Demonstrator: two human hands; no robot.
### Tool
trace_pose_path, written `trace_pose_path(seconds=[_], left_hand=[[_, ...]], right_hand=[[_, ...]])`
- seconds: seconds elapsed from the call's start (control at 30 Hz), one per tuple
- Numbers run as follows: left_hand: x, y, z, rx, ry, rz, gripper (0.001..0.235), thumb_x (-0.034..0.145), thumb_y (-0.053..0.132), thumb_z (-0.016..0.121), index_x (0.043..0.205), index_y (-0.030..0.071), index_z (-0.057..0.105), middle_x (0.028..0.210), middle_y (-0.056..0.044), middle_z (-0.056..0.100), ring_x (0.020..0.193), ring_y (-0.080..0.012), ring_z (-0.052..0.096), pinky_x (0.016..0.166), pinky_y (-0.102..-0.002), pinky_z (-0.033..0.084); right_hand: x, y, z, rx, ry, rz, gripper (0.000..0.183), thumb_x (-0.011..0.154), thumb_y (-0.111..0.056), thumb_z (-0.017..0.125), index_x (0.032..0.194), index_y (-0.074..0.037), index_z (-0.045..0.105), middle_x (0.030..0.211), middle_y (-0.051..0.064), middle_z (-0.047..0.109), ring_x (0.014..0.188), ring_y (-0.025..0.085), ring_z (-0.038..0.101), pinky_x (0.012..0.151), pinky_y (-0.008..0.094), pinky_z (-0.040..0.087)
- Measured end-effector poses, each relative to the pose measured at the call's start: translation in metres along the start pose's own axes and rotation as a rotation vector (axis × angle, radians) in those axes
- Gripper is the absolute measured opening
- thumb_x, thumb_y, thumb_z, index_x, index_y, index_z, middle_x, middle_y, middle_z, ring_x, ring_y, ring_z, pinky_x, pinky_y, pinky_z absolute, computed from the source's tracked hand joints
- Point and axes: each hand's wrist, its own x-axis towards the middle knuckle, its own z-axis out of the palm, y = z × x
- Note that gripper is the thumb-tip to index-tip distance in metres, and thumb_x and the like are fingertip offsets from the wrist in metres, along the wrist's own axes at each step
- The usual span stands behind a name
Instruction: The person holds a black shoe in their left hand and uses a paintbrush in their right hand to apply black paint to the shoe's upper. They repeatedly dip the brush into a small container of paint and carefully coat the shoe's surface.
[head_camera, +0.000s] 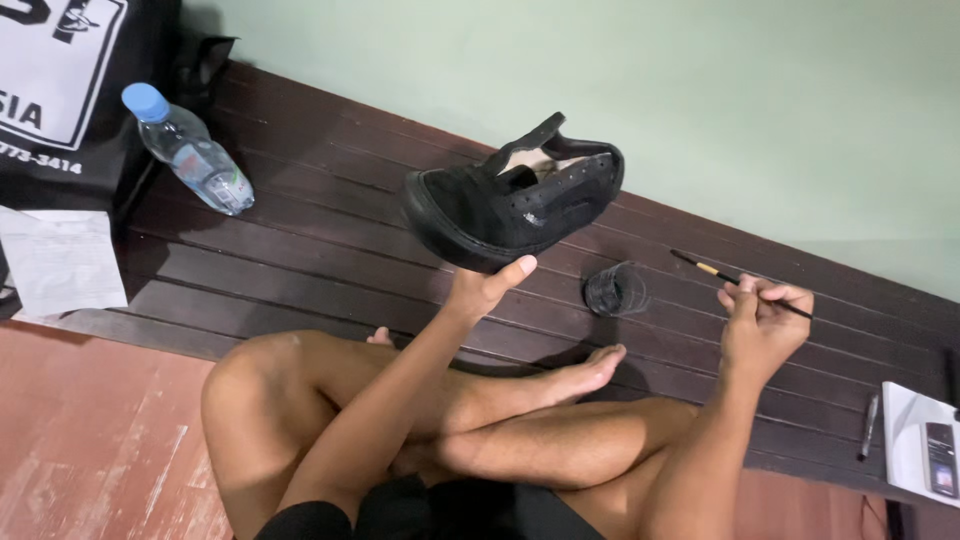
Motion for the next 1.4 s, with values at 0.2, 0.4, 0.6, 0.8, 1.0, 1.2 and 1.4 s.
trace_pose_path(seconds=[0.2, 0.4, 0.6, 0.8, 1.0, 1.2, 1.4], left_hand=[[-0.006, 0.005, 0.004, -0.105, -0.014, 0.197, 0.052, 0.092, 0.019, 0.082, 0.140, 0.005, 0.065, 0.146, -0.009, 0.064, 0.136, -0.0230, 0.059, 0.128, -0.039, 0.041], [-0.005, 0.000, 0.003, 0.088, -0.050, 0.231, 0.054, 0.091, 0.027, 0.085, 0.137, 0.005, 0.067, 0.144, -0.009, 0.067, 0.137, -0.0228, 0.059, 0.130, -0.037, 0.036], [-0.009, 0.022, 0.006, -0.081, -0.089, 0.173, 0.053, 0.095, 0.017, 0.082, 0.143, 0.006, 0.062, 0.149, -0.007, 0.063, 0.139, -0.0208, 0.058, 0.131, -0.038, 0.037], [0.006, 0.022, 0.001, -0.050, -0.152, 0.457, 0.044, 0.089, 0.001, 0.086, 0.131, -0.008, 0.074, 0.142, -0.018, 0.070, 0.140, -0.0303, 0.055, 0.118, -0.054, 0.047], [0.008, 0.033, -0.013, 0.175, -0.195, 0.556, 0.048, 0.092, 0.013, 0.087, 0.135, -0.004, 0.073, 0.150, -0.016, 0.065, 0.144, -0.0276, 0.053, 0.123, -0.050, 0.042], [0.004, 0.056, -0.016, 0.114, -0.212, 0.484, 0.047, 0.091, 0.009, 0.087, 0.134, -0.004, 0.073, 0.147, -0.016, 0.067, 0.142, -0.0274, 0.055, 0.120, -0.050, 0.046], [-0.004, 0.067, -0.009, 0.037, -0.188, 0.408, 0.046, 0.090, 0.004, 0.087, 0.133, -0.005, 0.073, 0.143, -0.015, 0.069, 0.139, -0.0272, 0.057, 0.117, -0.051, 0.050]], right_hand=[[0.000, 0.000, 0.005, -0.019, -0.071, 0.146, 0.026, 0.105, 0.011, 0.054, 0.107, -0.013, 0.044, 0.114, 0.019, 0.071, 0.100, 0.024, 0.079, 0.091, 0.039, 0.071], [0.002, 0.023, 0.001, -0.118, -0.133, 0.165, 0.026, 0.110, 0.013, 0.055, 0.111, -0.011, 0.045, 0.120, 0.024, 0.072, 0.099, 0.024, 0.079, 0.083, 0.032, 0.068], [-0.005, -0.013, 0.012, -0.284, -0.128, 0.133, 0.019, 0.107, 0.010, 0.060, 0.109, -0.009, 0.054, 0.114, 0.015, 0.078, 0.100, 0.020, 0.079, 0.080, 0.028, 0.066], [-0.001, -0.012, 0.005, -0.355, -0.183, 0.107, 0.018, 0.102, 0.011, 0.072, 0.103, -0.002, 0.059, 0.103, 0.022, 0.077, 0.088, 0.027, 0.078, 0.071, 0.033, 0.065], [-0.007, -0.020, 0.015, -0.363, -0.220, 0.162, 0.010, 0.101, 0.010, 0.072, 0.104, 0.004, 0.065, 0.104, 0.029, 0.076, 0.093, 0.033, 0.078, 0.071, 0.036, 0.067], [-0.003, -0.005, 0.018, -0.513, -0.295, 0.167, 0.010, 0.099, 0.007, 0.075, 0.100, -0.002, 0.070, 0.094, 0.023, 0.078, 0.077, 0.029, 0.077, 0.064, 0.040, 0.063], [-0.003, -0.006, 0.019, -0.534, -0.346, 0.184, 0.012, 0.093, -0.001, 0.077, 0.096, -0.008, 0.068, 0.098, 0.016, 0.081, 0.087, 0.032, 0.079, 0.077, 0.040, 0.061]])
